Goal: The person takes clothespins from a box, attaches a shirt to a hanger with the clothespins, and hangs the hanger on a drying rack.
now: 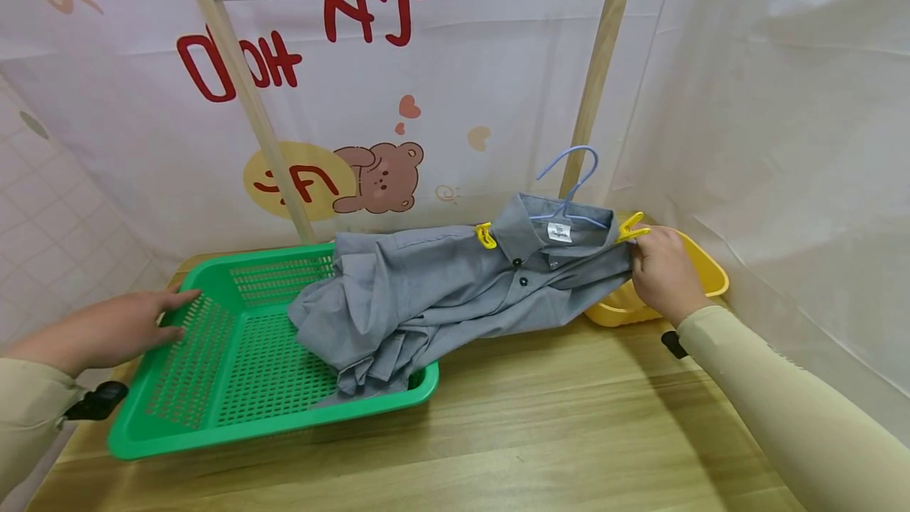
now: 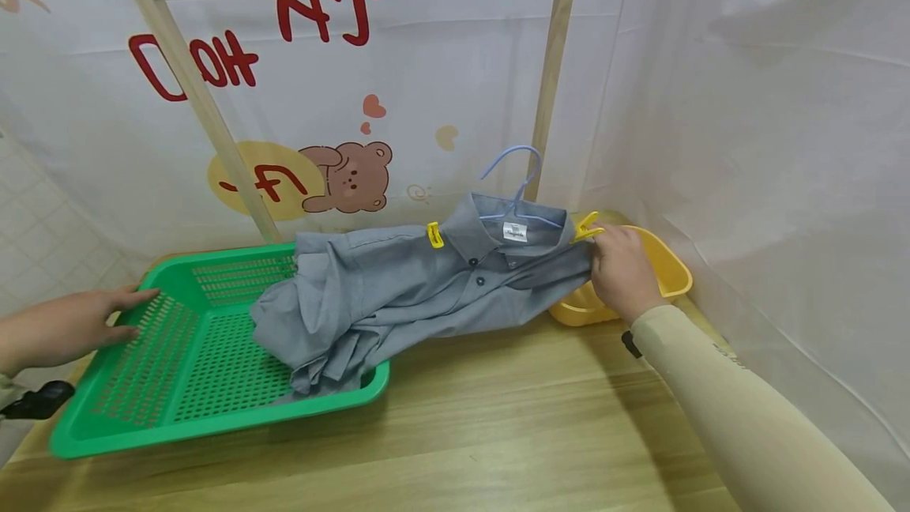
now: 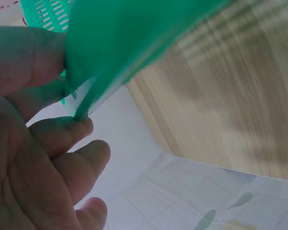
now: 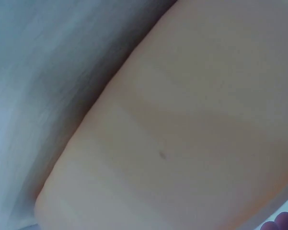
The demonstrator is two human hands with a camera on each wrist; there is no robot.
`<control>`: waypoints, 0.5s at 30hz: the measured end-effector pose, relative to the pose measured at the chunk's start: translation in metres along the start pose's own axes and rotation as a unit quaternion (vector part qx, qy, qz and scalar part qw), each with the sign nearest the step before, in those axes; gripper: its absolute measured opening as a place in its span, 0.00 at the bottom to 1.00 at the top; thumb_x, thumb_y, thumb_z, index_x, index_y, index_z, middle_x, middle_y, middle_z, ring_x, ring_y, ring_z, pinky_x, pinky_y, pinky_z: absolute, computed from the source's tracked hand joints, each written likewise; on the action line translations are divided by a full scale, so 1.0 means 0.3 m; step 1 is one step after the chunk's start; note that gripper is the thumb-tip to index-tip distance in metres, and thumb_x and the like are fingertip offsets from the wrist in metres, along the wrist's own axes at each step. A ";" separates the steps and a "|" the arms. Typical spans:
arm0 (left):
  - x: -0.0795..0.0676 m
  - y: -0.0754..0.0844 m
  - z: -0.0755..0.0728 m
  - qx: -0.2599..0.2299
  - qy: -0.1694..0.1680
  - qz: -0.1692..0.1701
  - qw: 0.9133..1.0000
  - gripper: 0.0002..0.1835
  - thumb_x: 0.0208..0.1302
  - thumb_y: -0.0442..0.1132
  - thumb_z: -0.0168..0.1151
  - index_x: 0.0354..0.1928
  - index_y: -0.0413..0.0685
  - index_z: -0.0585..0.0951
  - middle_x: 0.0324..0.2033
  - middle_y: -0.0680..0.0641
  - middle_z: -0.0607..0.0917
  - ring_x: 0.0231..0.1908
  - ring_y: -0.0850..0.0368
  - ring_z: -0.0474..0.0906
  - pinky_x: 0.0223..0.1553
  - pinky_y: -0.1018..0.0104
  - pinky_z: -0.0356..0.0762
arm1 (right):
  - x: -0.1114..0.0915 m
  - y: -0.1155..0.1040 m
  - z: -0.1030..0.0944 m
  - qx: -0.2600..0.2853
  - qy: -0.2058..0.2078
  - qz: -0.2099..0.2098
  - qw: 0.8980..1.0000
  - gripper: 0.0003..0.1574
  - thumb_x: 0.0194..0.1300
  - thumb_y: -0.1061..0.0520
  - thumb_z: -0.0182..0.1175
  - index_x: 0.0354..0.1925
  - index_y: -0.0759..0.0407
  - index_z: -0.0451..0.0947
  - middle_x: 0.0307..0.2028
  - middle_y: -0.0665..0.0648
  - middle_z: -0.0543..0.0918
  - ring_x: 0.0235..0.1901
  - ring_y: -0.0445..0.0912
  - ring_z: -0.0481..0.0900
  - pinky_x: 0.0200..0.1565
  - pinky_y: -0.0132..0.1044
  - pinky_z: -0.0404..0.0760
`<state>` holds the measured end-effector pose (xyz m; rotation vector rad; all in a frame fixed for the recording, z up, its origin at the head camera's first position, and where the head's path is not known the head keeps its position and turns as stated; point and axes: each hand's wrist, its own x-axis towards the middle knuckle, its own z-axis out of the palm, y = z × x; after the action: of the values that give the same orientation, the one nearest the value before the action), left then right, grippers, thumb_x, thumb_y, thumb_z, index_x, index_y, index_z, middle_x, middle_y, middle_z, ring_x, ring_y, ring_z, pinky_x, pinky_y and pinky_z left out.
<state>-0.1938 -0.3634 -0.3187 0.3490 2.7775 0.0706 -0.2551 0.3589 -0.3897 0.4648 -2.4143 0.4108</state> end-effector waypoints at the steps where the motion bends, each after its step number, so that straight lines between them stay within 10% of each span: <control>1: 0.000 -0.003 0.001 -0.001 -0.002 -0.004 1.000 0.41 0.70 0.42 0.68 0.75 0.24 0.64 0.68 0.14 0.66 0.62 0.12 0.69 0.52 0.27 0.78 | 0.000 -0.001 0.000 -0.001 0.000 -0.001 1.000 0.13 0.70 0.72 0.48 0.33 0.73 0.80 0.41 0.73 0.87 0.47 0.69 0.82 0.64 0.61 0.71; 15: 0.008 -0.056 -0.005 -0.003 -0.012 -0.007 1.000 0.43 0.69 0.44 0.68 0.75 0.25 0.63 0.69 0.10 0.56 0.63 0.09 0.64 0.55 0.23 0.73 | -0.013 -0.004 -0.006 -0.009 -0.016 0.013 1.000 0.13 0.70 0.72 0.48 0.34 0.72 0.79 0.39 0.74 0.85 0.48 0.70 0.81 0.65 0.62 0.69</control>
<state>-0.2005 -0.3792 -0.3195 0.3261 2.7548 0.0720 -0.2506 0.3593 -0.3905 0.4362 -2.4542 0.3961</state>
